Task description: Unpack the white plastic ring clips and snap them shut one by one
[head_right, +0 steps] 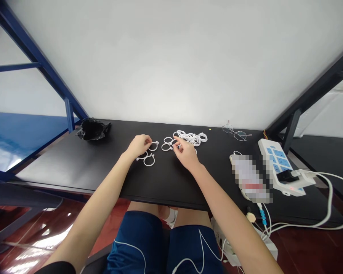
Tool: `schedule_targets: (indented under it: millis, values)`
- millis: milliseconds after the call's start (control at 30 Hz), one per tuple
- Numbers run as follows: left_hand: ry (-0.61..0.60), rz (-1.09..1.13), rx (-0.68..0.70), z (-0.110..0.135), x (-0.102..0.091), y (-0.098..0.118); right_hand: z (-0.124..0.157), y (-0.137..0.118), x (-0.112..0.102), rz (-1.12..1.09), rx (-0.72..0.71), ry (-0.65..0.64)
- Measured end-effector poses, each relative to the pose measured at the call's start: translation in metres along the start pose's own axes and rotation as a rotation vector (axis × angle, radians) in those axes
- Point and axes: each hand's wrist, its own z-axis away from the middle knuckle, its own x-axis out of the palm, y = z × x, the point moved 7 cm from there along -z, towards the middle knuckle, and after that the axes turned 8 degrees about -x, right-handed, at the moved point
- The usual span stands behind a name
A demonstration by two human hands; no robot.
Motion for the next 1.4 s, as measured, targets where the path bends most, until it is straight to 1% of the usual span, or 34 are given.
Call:
schedule_targets:
  millis: [67, 100, 167, 233, 267, 333, 400, 433, 467, 533, 600, 633, 700, 767, 833, 867, 1133, 1267, 1400]
  values:
    - [-0.016, 0.106, 0.147, 0.003, -0.001, 0.015, 0.0, -0.001, 0.0, -0.004, -0.006, -0.014]
    - [-0.025, 0.154, 0.197, 0.005, -0.003, 0.022, -0.001, -0.002, 0.001, -0.009, -0.015, -0.029]
    - [-0.052, 0.233, 0.247, 0.009, -0.005, 0.032, -0.001, -0.005, 0.004, -0.032, -0.042, -0.079]
    - [-0.106, 0.294, 0.279, 0.014, -0.005, 0.042, 0.0, -0.008, 0.01, -0.083, -0.044, -0.151]
    - [-0.145, 0.325, 0.285, 0.016, -0.003, 0.046, 0.001, -0.008, 0.014, -0.125, -0.016, -0.185]
    - [-0.234, 0.386, 0.277, 0.02, 0.003, 0.052, 0.002, -0.003, 0.021, -0.247, 0.092, -0.236]
    - [-0.295, 0.43, 0.255, 0.022, 0.009, 0.055, 0.004, 0.002, 0.024, -0.384, 0.202, -0.241]
    - [-0.296, 0.446, 0.249, 0.022, 0.011, 0.055, 0.003, 0.004, 0.025, -0.441, 0.236, -0.234]
    - [-0.272, 0.458, 0.248, 0.021, 0.011, 0.056, 0.003, 0.006, 0.025, -0.482, 0.254, -0.226]
    - [-0.178, 0.484, 0.245, 0.019, 0.008, 0.054, 0.002, 0.008, 0.025, -0.52, 0.263, -0.223]
    - [-0.099, 0.518, 0.22, 0.017, 0.004, 0.051, 0.002, 0.009, 0.024, -0.499, 0.259, -0.229]
    - [-0.081, 0.532, 0.204, 0.016, 0.003, 0.05, 0.002, 0.008, 0.023, -0.457, 0.243, -0.232]
    - [-0.077, 0.548, 0.174, 0.015, 0.002, 0.048, 0.002, 0.004, 0.02, -0.313, 0.159, -0.245]
    - [-0.087, 0.556, 0.155, 0.014, 0.001, 0.047, 0.001, -0.004, 0.019, -0.154, 0.032, -0.266]
    - [-0.101, 0.577, 0.135, 0.014, 0.0, 0.047, 0.002, -0.011, 0.019, -0.063, -0.067, -0.28]
    - [-0.11, 0.592, 0.122, 0.014, 0.0, 0.046, 0.002, -0.013, 0.019, -0.047, -0.091, -0.283]
    - [-0.167, 0.756, 0.027, 0.01, 0.008, 0.039, 0.003, -0.018, 0.023, -0.041, -0.115, -0.297]
    - [-0.191, 0.824, 0.019, 0.009, 0.011, 0.037, 0.003, -0.019, 0.023, -0.082, -0.108, -0.292]
    - [-0.204, 0.832, 0.015, 0.009, 0.013, 0.038, 0.003, -0.022, 0.023, -0.118, -0.108, -0.311]
